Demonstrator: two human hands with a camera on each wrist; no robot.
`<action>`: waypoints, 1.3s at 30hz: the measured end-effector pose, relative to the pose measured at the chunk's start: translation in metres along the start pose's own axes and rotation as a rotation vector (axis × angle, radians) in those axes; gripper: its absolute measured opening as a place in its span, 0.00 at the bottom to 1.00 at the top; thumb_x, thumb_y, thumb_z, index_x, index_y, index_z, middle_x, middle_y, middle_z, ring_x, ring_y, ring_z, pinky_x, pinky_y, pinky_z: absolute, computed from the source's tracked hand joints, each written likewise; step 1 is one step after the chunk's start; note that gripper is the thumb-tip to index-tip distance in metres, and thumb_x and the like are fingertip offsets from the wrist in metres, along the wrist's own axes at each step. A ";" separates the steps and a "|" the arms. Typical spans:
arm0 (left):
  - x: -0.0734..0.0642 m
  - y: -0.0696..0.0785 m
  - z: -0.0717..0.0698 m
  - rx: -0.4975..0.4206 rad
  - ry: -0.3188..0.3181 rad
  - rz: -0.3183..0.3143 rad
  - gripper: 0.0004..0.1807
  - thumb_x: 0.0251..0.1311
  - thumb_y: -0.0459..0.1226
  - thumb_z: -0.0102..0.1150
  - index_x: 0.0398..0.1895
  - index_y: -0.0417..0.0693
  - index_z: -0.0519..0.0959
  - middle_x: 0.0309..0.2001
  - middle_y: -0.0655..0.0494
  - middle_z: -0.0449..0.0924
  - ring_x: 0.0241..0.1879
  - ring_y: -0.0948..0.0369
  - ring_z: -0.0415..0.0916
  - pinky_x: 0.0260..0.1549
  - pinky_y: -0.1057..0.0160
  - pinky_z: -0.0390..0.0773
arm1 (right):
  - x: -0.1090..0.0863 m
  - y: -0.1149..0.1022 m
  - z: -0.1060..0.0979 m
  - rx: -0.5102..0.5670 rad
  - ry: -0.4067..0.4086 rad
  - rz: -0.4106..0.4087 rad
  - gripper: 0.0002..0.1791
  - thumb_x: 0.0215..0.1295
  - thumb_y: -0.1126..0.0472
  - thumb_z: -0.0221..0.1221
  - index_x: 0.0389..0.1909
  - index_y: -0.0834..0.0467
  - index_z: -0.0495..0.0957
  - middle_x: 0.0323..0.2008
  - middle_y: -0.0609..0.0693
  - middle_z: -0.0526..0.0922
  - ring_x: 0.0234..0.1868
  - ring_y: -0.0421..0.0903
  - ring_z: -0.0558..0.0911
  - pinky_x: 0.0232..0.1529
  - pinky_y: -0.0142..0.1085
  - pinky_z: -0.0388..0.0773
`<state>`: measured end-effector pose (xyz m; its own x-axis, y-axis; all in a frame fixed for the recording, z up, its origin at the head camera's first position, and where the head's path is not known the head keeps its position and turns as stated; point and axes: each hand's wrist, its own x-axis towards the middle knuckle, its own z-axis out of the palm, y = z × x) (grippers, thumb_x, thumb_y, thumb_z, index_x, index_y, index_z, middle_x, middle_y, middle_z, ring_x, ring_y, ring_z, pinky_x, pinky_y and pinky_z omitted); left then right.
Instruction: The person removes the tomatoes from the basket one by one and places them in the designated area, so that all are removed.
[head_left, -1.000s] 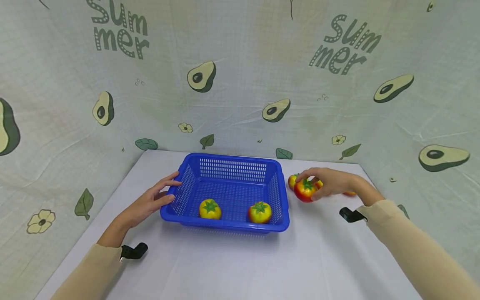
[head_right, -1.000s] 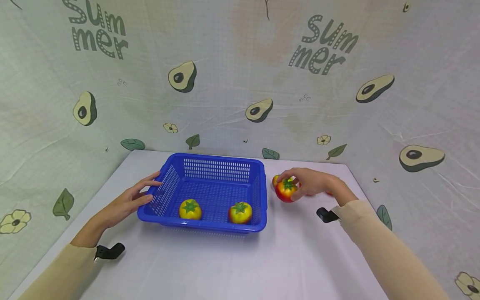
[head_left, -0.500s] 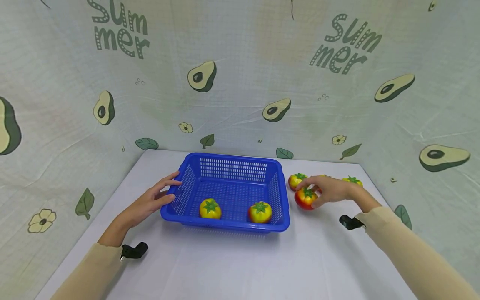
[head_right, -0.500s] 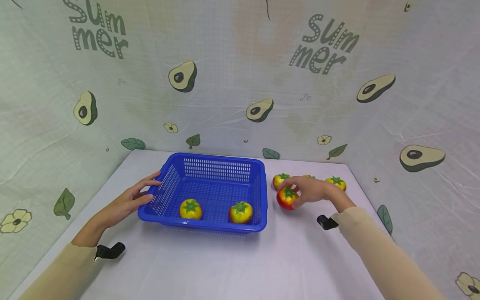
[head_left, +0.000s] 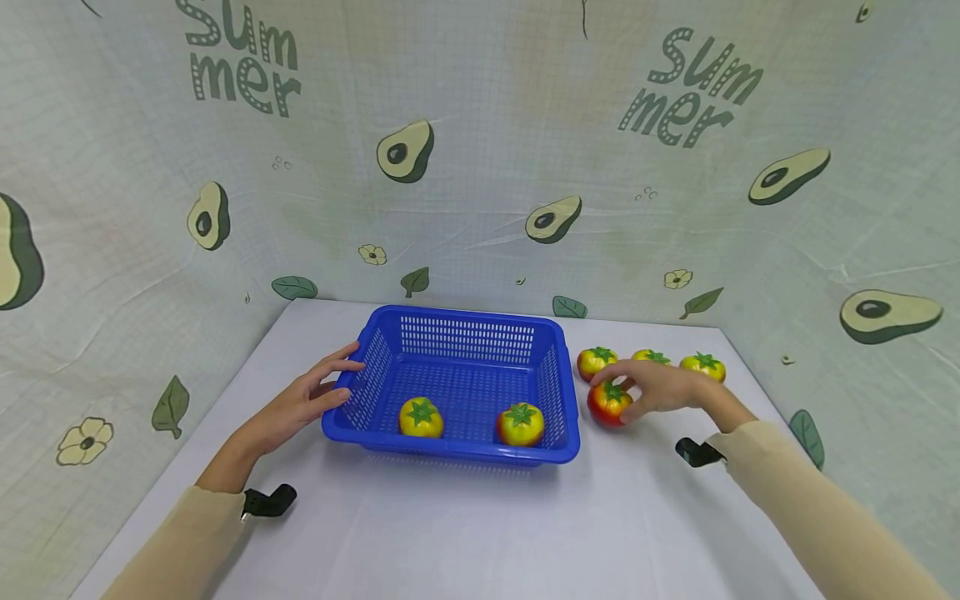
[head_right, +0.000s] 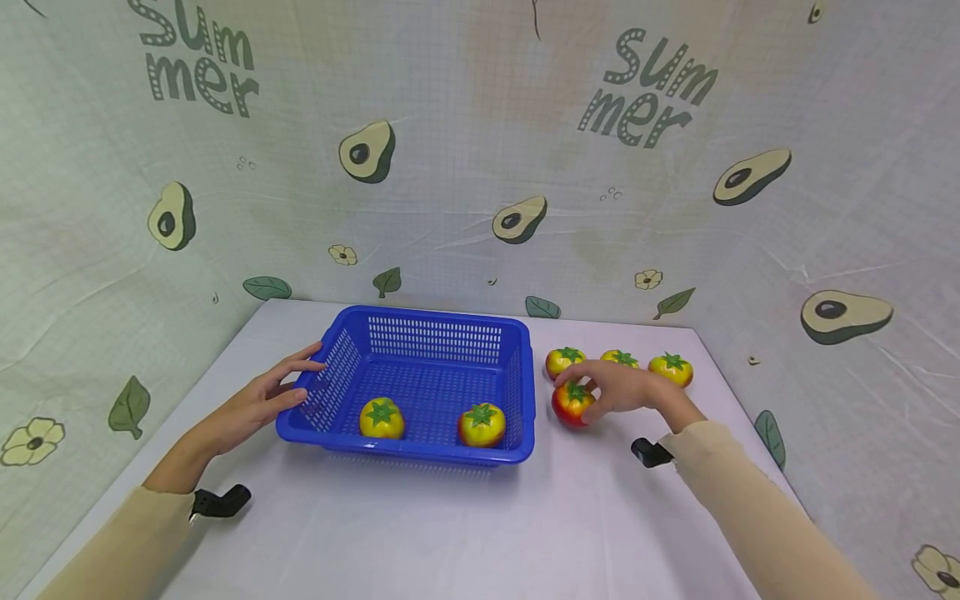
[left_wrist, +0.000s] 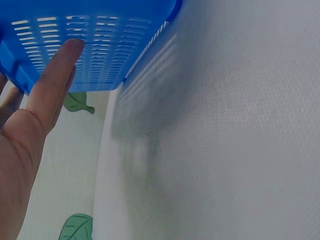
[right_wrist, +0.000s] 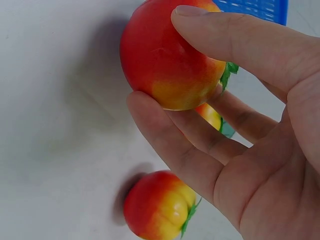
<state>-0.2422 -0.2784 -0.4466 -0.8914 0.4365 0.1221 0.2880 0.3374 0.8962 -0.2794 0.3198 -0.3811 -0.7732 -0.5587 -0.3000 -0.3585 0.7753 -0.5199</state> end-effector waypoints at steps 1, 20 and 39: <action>0.000 0.000 0.000 -0.004 -0.001 -0.001 0.25 0.80 0.40 0.54 0.77 0.51 0.69 0.88 0.56 0.42 0.85 0.38 0.36 0.75 0.24 0.46 | 0.000 0.000 0.001 0.001 -0.001 0.001 0.31 0.63 0.63 0.74 0.68 0.48 0.78 0.68 0.55 0.77 0.67 0.60 0.75 0.67 0.66 0.75; 0.000 0.002 0.000 0.025 0.002 -0.011 0.25 0.81 0.41 0.53 0.77 0.53 0.68 0.88 0.58 0.42 0.85 0.39 0.39 0.75 0.25 0.51 | -0.001 0.003 0.006 0.030 -0.016 0.034 0.32 0.64 0.64 0.73 0.69 0.47 0.77 0.69 0.55 0.76 0.69 0.62 0.73 0.67 0.67 0.75; 0.000 0.003 0.000 0.011 0.003 -0.019 0.26 0.81 0.42 0.54 0.78 0.51 0.67 0.88 0.56 0.42 0.84 0.34 0.40 0.74 0.24 0.53 | -0.003 0.000 0.005 0.030 -0.018 0.034 0.32 0.64 0.64 0.73 0.69 0.48 0.77 0.69 0.56 0.76 0.70 0.64 0.72 0.67 0.70 0.72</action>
<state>-0.2411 -0.2774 -0.4444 -0.8977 0.4277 0.1061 0.2745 0.3545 0.8938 -0.2742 0.3202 -0.3845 -0.7753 -0.5372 -0.3320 -0.3158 0.7851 -0.5329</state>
